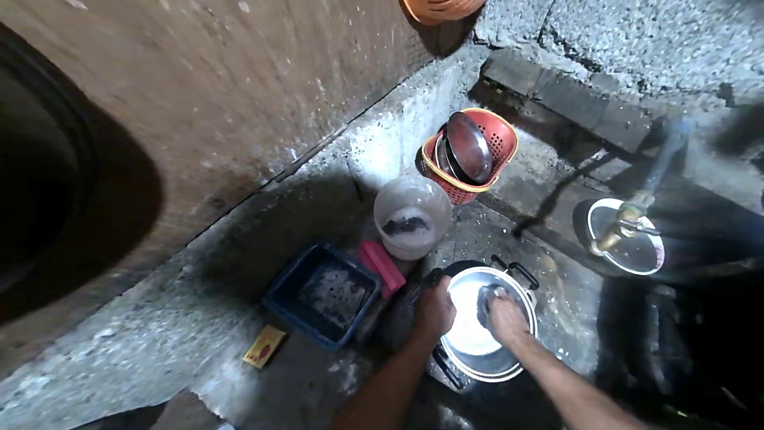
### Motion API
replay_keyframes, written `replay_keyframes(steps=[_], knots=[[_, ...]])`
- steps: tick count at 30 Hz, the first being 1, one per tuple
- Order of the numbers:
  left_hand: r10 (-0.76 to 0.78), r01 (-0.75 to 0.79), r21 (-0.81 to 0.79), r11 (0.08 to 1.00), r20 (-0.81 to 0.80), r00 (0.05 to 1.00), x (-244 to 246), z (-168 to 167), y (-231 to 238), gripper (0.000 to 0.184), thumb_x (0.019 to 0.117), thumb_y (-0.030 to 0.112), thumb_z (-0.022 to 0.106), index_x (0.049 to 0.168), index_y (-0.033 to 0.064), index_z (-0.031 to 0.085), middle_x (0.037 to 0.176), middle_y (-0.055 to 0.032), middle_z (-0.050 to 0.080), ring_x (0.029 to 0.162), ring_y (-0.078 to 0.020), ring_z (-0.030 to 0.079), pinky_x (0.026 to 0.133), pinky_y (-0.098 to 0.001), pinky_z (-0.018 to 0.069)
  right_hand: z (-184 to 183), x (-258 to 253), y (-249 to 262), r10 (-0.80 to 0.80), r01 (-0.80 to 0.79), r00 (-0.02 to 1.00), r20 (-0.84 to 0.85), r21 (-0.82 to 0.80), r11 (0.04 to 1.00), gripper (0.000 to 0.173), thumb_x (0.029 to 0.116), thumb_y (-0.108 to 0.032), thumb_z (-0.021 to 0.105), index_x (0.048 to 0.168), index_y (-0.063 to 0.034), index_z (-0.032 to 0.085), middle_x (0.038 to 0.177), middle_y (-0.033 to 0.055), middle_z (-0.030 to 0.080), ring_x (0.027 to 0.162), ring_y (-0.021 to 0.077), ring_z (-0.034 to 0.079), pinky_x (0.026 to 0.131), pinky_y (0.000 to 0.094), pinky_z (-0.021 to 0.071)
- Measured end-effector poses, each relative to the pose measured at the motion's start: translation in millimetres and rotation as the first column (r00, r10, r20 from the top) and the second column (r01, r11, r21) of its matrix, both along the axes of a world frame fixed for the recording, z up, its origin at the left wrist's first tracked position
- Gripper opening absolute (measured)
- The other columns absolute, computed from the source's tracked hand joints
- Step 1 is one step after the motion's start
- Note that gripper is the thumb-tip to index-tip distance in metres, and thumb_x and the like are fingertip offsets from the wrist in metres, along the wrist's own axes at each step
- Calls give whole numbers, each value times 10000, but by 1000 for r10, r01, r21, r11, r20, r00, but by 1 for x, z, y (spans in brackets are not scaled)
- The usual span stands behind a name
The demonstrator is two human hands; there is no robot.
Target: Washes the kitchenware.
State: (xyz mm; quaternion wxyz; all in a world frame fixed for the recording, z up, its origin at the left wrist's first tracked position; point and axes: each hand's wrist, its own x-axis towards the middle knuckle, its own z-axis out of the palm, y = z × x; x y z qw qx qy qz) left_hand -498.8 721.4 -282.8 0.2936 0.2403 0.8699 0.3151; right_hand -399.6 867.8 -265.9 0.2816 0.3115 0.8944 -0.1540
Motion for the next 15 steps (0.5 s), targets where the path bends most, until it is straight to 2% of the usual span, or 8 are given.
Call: replay_keyframes(steps=[2, 4, 6, 8, 9, 11, 13, 15], knots=[[0, 0, -24, 1000, 5, 1000, 1, 4, 4, 386, 994, 155, 515, 1369, 119, 600, 1176, -144, 712, 1112, -300, 687, 975, -506, 538, -20, -19, -17, -87, 83, 972, -217, -26, 996, 461, 926, -227, 651, 1359, -70, 625, 1371, 221, 596, 1316, 388, 545, 1094, 514, 469], [-3, 4, -48, 999, 29, 1000, -1, 9, 6, 393, 971, 164, 551, 1357, 114, 606, 1191, -158, 704, 1126, -312, 678, 977, -523, 534, -30, -15, -51, -46, -15, 955, -295, -201, 979, 505, 892, -208, 686, 1369, -50, 625, 1377, 196, 610, 1348, 338, 531, 1154, 465, 421], [-34, 36, -74, 997, 37, 999, -5, 9, 2, 389, 1018, 171, 516, 1393, 91, 579, 1252, -174, 680, 1181, -325, 654, 1018, -521, 513, -21, 10, -62, 161, -209, 969, -187, -275, 939, 490, 860, -201, 693, 1321, -41, 651, 1395, 193, 599, 1375, 355, 497, 1170, 508, 389], [-37, 38, -66, 997, 16, 999, -6, 6, -1, 375, 1042, 175, 477, 1393, 84, 571, 1245, -168, 681, 1173, -311, 657, 1022, -496, 511, -3, 26, -35, 298, -286, 954, 17, -232, 930, 465, 836, -175, 731, 1287, -85, 667, 1375, 210, 608, 1318, 421, 537, 1078, 630, 442], [-29, 30, -57, 998, 16, 999, -3, 5, -3, 376, 1038, 173, 473, 1391, 91, 573, 1245, -156, 683, 1168, -298, 661, 1019, -490, 516, 8, 26, -20, 294, -274, 951, 97, -178, 945, 501, 836, -130, 734, 1321, -53, 638, 1393, 256, 574, 1300, 471, 532, 1027, 678, 452], [-21, 22, -49, 999, 28, 999, 0, 5, -1, 367, 1026, 166, 479, 1373, 110, 587, 1234, -135, 690, 1153, -279, 670, 999, -492, 531, 9, 8, 3, 216, -217, 970, 115, -7, 976, 501, 912, -95, 647, 1406, -42, 579, 1456, 270, 515, 1344, 477, 499, 1040, 641, 471], [-4, 4, -60, 998, 10, 1000, -1, 8, 6, 365, 1003, 164, 493, 1351, 117, 595, 1221, -127, 691, 1140, -278, 672, 982, -493, 537, -12, -18, 1, 82, -78, 993, -90, 53, 996, 460, 948, -152, 608, 1398, -55, 603, 1456, 240, 528, 1377, 430, 475, 1120, 563, 428], [1, 0, -90, 996, 6, 1000, 1, 11, 8, 375, 993, 178, 516, 1354, 110, 593, 1234, -136, 686, 1142, -297, 670, 974, -510, 535, -33, -24, -30, -21, -5, 963, -270, -99, 995, 452, 917, -233, 650, 1338, -66, 642, 1366, 198, 614, 1342, 368, 523, 1140, 491, 425]])
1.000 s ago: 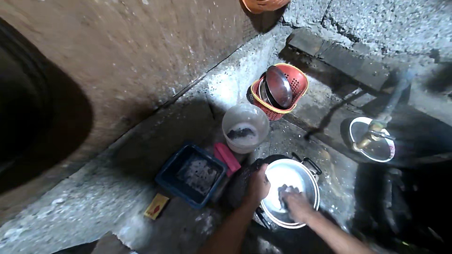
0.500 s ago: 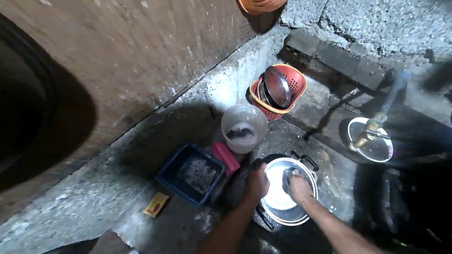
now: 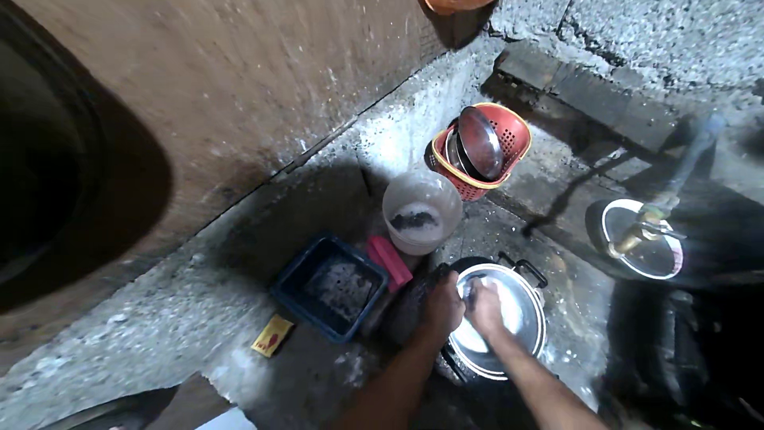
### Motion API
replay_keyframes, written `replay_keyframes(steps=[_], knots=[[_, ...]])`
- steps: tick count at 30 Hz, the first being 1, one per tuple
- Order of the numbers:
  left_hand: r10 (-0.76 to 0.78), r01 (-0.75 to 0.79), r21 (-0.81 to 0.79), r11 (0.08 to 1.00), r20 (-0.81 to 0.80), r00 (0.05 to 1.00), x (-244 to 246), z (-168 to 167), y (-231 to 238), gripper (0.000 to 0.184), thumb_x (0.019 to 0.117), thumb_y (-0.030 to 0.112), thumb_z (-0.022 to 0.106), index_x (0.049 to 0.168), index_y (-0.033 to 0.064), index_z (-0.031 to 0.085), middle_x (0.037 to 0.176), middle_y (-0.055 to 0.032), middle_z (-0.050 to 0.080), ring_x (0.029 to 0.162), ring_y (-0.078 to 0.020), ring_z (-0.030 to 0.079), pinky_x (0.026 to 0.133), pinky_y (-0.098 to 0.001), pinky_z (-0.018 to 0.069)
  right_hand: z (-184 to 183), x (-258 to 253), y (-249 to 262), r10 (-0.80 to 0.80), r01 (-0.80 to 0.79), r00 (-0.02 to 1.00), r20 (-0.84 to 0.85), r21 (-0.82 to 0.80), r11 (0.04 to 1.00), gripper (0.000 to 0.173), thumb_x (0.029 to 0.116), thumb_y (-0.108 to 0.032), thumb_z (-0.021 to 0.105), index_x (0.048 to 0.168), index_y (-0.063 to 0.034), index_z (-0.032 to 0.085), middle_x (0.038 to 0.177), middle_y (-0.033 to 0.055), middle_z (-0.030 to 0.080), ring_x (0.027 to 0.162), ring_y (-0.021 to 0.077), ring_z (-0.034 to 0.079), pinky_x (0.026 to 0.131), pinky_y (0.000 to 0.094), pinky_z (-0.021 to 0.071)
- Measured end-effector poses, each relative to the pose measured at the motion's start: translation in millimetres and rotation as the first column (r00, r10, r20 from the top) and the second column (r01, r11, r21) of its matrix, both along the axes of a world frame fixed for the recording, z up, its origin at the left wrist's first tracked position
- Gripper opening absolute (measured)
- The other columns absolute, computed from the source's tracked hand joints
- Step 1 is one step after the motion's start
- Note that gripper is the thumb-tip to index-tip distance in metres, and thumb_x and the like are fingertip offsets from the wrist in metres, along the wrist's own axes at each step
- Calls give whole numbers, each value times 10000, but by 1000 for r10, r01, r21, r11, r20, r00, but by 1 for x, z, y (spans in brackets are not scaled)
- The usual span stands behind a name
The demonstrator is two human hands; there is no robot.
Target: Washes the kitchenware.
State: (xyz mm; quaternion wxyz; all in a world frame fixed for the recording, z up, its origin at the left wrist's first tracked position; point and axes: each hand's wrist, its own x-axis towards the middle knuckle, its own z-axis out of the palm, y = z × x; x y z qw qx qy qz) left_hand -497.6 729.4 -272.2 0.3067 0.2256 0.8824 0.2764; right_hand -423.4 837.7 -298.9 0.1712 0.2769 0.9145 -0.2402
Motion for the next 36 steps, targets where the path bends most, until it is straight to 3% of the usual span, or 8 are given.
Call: replay_keyframes(steps=[3, 7, 13, 18, 23, 28, 32, 36], knots=[[-43, 44, -33, 998, 19, 999, -7, 1, -4, 376, 1027, 201, 515, 1387, 109, 571, 1241, -165, 683, 1146, -328, 671, 972, -534, 538, 12, 30, -32, 243, -221, 964, 105, -192, 956, 498, 859, -211, 703, 1326, -49, 646, 1458, 198, 542, 1406, 370, 454, 1174, 525, 384], [-71, 71, -42, 997, 5, 997, -8, 5, -11, 383, 1042, 184, 484, 1408, 99, 559, 1255, -164, 677, 1168, -325, 660, 1004, -521, 522, 51, 43, 14, 323, -360, 836, 443, -1, 933, 655, 844, -116, 736, 1465, -72, 530, 1523, 281, 447, 1424, 508, 380, 1093, 716, 350], [-29, 27, -64, 998, -28, 999, -1, 6, 1, 352, 998, 204, 539, 1336, 126, 595, 1205, -141, 693, 1096, -319, 686, 917, -539, 552, 2, -1, 1, -24, 21, 998, 57, 48, 999, 467, 893, -249, 681, 1330, -90, 641, 1381, 220, 579, 1339, 411, 503, 1103, 543, 449], [-73, 69, -63, 996, -48, 996, -7, 3, -6, 356, 1012, 174, 502, 1356, 107, 567, 1169, -155, 700, 1074, -325, 693, 910, -524, 555, 21, 45, -9, 362, -330, 896, 256, -161, 930, 526, 829, -184, 735, 1339, -102, 631, 1468, 214, 531, 1421, 442, 415, 1131, 627, 390], [-34, 29, -95, 995, -47, 998, -3, 5, -6, 397, 1029, 194, 467, 1407, 101, 541, 1241, -150, 679, 1149, -317, 667, 970, -514, 537, 24, 20, 17, -11, -21, 976, 217, 142, 990, 521, 945, -212, 627, 1443, -74, 556, 1478, 260, 501, 1383, 460, 465, 1085, 608, 448], [-199, 182, -225, 957, -55, 978, -10, 15, 4, 468, 1062, 233, 443, 1514, 113, 461, 1388, -168, 617, 1230, -351, 631, 1003, -560, 512, 16, 58, -14, 119, -101, 992, 32, -350, 931, 499, 831, -126, 714, 1325, -107, 645, 1397, 178, 593, 1339, 328, 534, 1133, 527, 437], [-186, 172, -98, 980, -155, 970, -6, 25, 8, 660, 1027, 332, 555, 1596, 82, 334, 1606, -224, 366, 1441, -423, 416, 1140, -611, 385, 49, 105, 20, -649, 227, 710, -272, -785, 577, 402, 904, -5, 650, 1300, -3, 580, 1266, 134, 639, 1085, 200, 665, 914, 377, 588], [-230, 293, 197, 936, -287, 930, 49, 38, 9, 787, 962, 524, 611, 1530, 6, 442, 1585, -233, 410, 1480, -393, 381, 1207, -556, 329, 81, 161, 39, -935, 39, 351, -49, -997, 66, 429, 948, -111, 569, 1363, -56, 476, 1108, 134, 669, 965, 233, 690, 849, 435, 604]])
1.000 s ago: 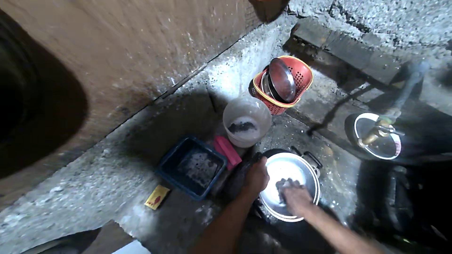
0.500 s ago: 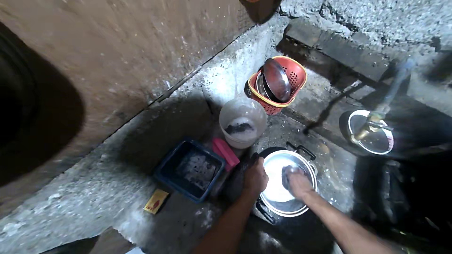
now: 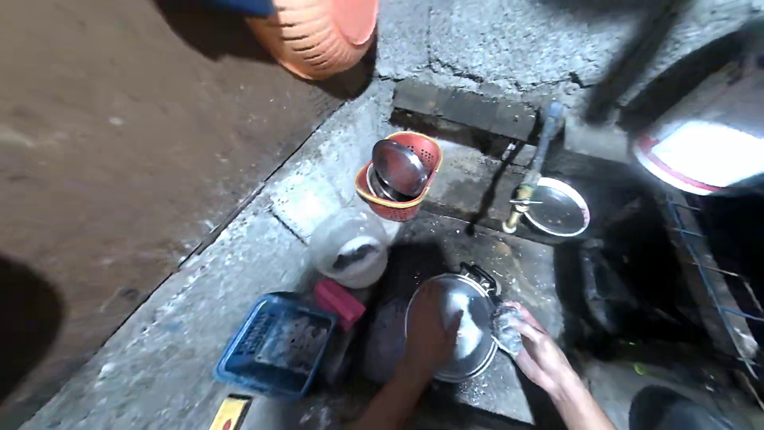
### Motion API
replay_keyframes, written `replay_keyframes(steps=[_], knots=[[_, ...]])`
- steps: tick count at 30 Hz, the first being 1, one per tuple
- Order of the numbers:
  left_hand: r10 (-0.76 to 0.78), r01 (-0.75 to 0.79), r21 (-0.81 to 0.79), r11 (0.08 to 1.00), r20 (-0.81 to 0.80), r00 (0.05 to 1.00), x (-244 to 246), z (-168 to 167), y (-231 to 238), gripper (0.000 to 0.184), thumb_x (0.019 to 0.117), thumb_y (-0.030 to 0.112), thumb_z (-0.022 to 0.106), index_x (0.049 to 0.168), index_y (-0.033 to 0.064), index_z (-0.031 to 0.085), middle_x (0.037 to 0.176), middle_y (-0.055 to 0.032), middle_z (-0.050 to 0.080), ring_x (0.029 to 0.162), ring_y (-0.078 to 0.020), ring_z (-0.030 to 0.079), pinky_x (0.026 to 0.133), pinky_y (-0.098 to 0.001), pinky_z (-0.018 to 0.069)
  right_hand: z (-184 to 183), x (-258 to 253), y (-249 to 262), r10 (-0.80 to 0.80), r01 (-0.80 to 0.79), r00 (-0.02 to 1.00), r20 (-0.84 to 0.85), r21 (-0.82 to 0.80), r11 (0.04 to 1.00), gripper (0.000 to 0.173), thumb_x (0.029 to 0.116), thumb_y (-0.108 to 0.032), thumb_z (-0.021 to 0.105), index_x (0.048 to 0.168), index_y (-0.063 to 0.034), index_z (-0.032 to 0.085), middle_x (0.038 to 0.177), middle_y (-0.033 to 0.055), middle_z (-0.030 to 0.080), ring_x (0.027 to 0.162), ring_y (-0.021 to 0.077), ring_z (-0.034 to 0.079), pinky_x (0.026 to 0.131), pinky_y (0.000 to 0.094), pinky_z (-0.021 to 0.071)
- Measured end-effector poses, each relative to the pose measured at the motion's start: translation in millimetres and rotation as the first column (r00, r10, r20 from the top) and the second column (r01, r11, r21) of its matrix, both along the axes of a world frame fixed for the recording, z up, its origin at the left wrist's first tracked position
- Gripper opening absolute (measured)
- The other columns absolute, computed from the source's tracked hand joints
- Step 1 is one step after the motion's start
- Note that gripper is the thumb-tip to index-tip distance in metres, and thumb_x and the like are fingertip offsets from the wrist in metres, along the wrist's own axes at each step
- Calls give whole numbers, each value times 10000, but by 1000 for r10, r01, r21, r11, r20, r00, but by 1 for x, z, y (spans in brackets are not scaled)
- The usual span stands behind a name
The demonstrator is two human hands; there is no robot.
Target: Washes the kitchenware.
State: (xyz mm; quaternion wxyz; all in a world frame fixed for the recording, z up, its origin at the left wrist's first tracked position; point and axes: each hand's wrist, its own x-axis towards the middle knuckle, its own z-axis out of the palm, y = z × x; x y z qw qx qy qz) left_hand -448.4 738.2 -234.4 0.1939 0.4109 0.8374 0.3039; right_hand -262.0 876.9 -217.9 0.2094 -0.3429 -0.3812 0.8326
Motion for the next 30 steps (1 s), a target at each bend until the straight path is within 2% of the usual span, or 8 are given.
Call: replay_keyframes(steps=[3, 8, 12, 15, 20, 24, 26, 30], knots=[[-329, 364, -270, 891, 168, 929, 56, 5, -12, 925, 901, 663, 625, 1564, 56, 405, 1592, -194, 416, 1455, -368, 423, 1168, -568, 382, 1, 34, 1, -111, 111, 994, -3, -40, 993, 420, 967, -169, 527, 1374, -80, 474, 1112, 127, 669, 966, 238, 696, 833, 438, 613], [-335, 398, -567, 721, 218, 917, 70, 22, -10, 483, 1016, 216, 532, 1498, 186, 514, 1338, -153, 662, 1173, -391, 662, 953, -632, 528, -7, 55, -5, -249, 133, 939, 238, 417, 899, 382, 946, -153, 634, 1308, -37, 600, 1195, 95, 674, 1017, 154, 669, 842, 327, 577], [-183, 212, -250, 945, 133, 974, 44, 60, -7, 379, 1058, 230, 493, 1356, 25, 606, 1046, -194, 725, 967, -359, 713, 888, -574, 561, 14, 25, -56, -245, -175, 894, 376, 795, 580, 457, 976, -257, 648, 1363, -16, 623, 1407, 204, 594, 1308, 300, 572, 1101, 451, 484], [-163, 153, 69, 986, 168, 972, 39, 64, -9, 315, 1003, 177, 520, 1175, -41, 668, 854, -126, 700, 765, -224, 687, 750, -452, 587, 8, -28, -84, -449, -45, 871, 201, 941, 335, 397, 940, -351, 634, 1205, -78, 748, 1368, 243, 612, 1251, 373, 609, 1036, 518, 519], [29, -75, 140, 987, 307, 951, 53, 89, -22, 226, 1045, 169, 513, 1018, 27, 688, 680, -13, 609, 581, -110, 584, 584, -319, 527, 53, -56, 20, -135, -198, 884, 448, 618, 761, 446, 1023, -404, 588, 1235, -22, 681, 1212, 179, 689, 1145, 291, 660, 1028, 498, 514], [36, -111, 230, 967, 305, 952, 50, 84, -21, 175, 970, 47, 516, 934, -8, 678, 700, -14, 642, 629, -68, 619, 633, -289, 552, 48, -52, -48, -200, -211, 922, 332, 862, 460, 496, 910, -502, 687, 1226, -121, 723, 1318, 157, 657, 1227, 298, 630, 1029, 500, 525], [-27, -53, 252, 966, 304, 952, 45, 82, -29, 182, 970, 24, 507, 936, -16, 681, 730, -8, 665, 668, -46, 640, 668, -262, 566, 40, -44, -58, -231, -121, 943, 240, 892, 435, 466, 864, -422, 736, 1208, -108, 730, 1275, 155, 682, 1196, 294, 649, 1005, 488, 542], [60, -177, 261, 949, 403, 913, 61, 99, -35, 215, 1025, 45, 480, 929, -1, 667, 679, 28, 615, 616, -24, 592, 622, -225, 527, 36, -34, 23, -74, -102, 932, 356, 453, 886, 393, 981, -295, 672, 1250, -9, 658, 1202, 162, 688, 1143, 239, 650, 1032, 435, 507]])
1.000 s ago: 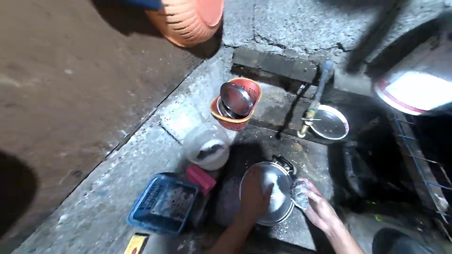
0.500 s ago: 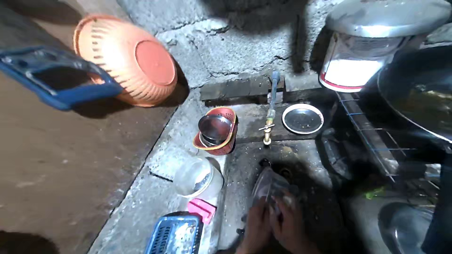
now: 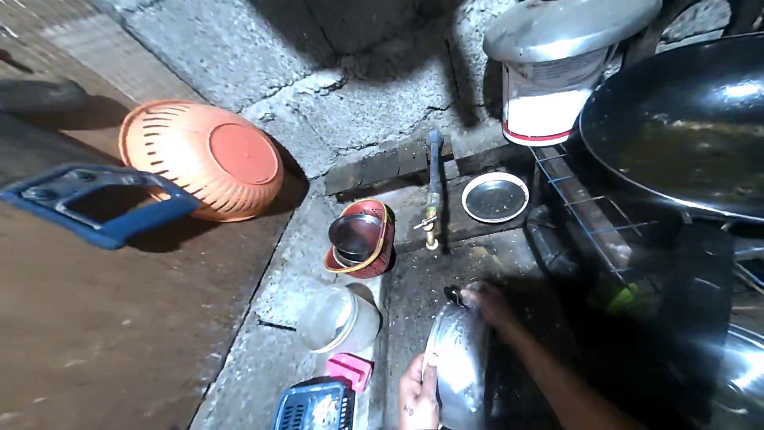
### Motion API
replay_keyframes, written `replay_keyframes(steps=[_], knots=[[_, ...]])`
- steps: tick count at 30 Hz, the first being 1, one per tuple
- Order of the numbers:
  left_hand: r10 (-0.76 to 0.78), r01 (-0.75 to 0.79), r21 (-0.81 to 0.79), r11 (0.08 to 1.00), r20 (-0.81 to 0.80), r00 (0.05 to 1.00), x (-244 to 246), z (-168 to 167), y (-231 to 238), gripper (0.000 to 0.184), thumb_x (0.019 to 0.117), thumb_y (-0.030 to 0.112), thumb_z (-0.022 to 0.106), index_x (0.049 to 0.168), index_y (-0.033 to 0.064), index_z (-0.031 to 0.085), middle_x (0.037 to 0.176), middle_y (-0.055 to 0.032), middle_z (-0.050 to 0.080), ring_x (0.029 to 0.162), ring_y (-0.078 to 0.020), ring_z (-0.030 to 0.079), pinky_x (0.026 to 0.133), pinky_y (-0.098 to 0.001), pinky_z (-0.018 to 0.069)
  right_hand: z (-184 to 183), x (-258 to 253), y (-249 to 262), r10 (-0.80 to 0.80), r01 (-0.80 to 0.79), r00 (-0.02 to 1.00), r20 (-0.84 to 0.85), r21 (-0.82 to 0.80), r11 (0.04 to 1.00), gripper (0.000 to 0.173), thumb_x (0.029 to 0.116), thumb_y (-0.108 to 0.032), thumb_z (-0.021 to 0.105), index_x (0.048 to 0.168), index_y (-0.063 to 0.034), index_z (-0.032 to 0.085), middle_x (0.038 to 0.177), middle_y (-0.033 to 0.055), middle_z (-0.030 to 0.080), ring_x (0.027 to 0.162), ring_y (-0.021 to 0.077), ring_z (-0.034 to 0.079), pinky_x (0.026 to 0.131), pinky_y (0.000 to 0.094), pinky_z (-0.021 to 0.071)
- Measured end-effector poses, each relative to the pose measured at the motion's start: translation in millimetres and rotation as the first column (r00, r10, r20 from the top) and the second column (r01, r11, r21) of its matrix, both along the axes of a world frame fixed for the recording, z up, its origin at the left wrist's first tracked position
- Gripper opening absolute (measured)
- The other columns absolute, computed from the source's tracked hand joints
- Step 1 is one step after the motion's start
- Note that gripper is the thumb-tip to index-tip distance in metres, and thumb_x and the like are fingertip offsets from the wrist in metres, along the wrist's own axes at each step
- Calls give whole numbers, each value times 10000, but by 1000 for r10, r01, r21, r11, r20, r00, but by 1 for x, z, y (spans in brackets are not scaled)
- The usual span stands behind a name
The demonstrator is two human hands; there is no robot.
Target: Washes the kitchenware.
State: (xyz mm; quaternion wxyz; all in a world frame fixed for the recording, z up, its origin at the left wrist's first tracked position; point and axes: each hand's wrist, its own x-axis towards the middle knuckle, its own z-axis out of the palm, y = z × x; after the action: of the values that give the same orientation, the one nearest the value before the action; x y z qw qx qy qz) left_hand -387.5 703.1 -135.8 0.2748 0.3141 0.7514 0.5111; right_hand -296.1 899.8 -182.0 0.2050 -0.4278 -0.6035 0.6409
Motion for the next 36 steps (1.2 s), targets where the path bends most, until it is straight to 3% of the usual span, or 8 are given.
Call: replay_keyframes(steps=[6, 10, 13, 18, 25, 29, 32, 36], knots=[[-30, 29, -28, 999, -36, 999, -5, 4, 2, 201, 974, 9, 490, 971, -22, 689, 747, -15, 690, 685, -53, 663, 686, -268, 584, 28, 11, -89, 149, -101, 988, -32, 593, 799, 401, 832, -447, 755, 1136, -187, 761, 1271, 123, 678, 1188, 273, 641, 989, 494, 541], [142, -140, -29, 990, 99, 985, 5, 1, 3, 257, 1060, 94, 472, 892, 9, 647, 696, 6, 607, 648, -47, 592, 662, -251, 530, 10, 13, -21, 78, -68, 989, -128, 78, 995, 385, 929, -294, 668, 1226, -48, 672, 1193, 125, 689, 1121, 216, 659, 987, 427, 540], [335, -342, -44, 939, 353, 874, 5, 17, 3, 277, 1101, 152, 419, 1072, -29, 627, 887, -62, 673, 815, -94, 659, 789, -302, 577, -33, 19, 8, -72, -27, 952, -299, -316, 949, 414, 993, -337, 610, 1308, -70, 622, 1263, 106, 654, 1167, 190, 621, 997, 406, 529], [509, -602, -94, 793, 647, 569, 1, 36, 19, 291, 1104, 245, 429, 1223, 18, 568, 969, -133, 687, 839, -211, 699, 722, -414, 613, -34, 34, -4, -211, 105, 943, -257, -370, 923, 408, 1027, -313, 588, 1363, -81, 594, 1338, 113, 620, 1228, 190, 589, 1026, 402, 503], [608, -716, -157, 681, 666, 432, 7, 33, 33, 215, 1090, 205, 448, 1200, 37, 527, 962, -129, 630, 817, -215, 651, 683, -412, 582, -47, 31, -67, -653, 493, 724, -222, -495, 715, 426, 1040, -209, 579, 1425, -51, 494, 1243, 161, 645, 1085, 232, 659, 900, 426, 580], [624, -747, -127, 652, 650, 434, 21, 33, 36, 228, 1101, 206, 431, 1240, 41, 506, 1018, -121, 597, 872, -203, 623, 733, -410, 570, -20, 35, -88, -657, 592, 690, -303, -284, 754, 430, 1001, -173, 605, 1376, 2, 489, 1211, 142, 674, 1068, 169, 678, 912, 335, 582], [568, -684, -67, 726, 619, 542, 36, 19, 41, 356, 1124, 285, 367, 1331, 18, 482, 1087, -148, 616, 940, -216, 644, 800, -425, 578, -8, 26, -117, -385, 495, 818, -427, 182, 850, 439, 876, -167, 704, 1224, 88, 619, 1277, 212, 636, 1209, 213, 614, 1027, 365, 527], [430, -465, 2, 885, 378, 820, 45, 3, 34, 340, 1115, 187, 359, 1341, -45, 464, 1025, -120, 638, 878, -112, 664, 790, -310, 587, 17, 4, -100, 16, 31, 998, -66, 652, 757, 330, 886, -425, 678, 1125, -217, 768, 1270, 101, 692, 1189, 254, 659, 960, 486, 567]])
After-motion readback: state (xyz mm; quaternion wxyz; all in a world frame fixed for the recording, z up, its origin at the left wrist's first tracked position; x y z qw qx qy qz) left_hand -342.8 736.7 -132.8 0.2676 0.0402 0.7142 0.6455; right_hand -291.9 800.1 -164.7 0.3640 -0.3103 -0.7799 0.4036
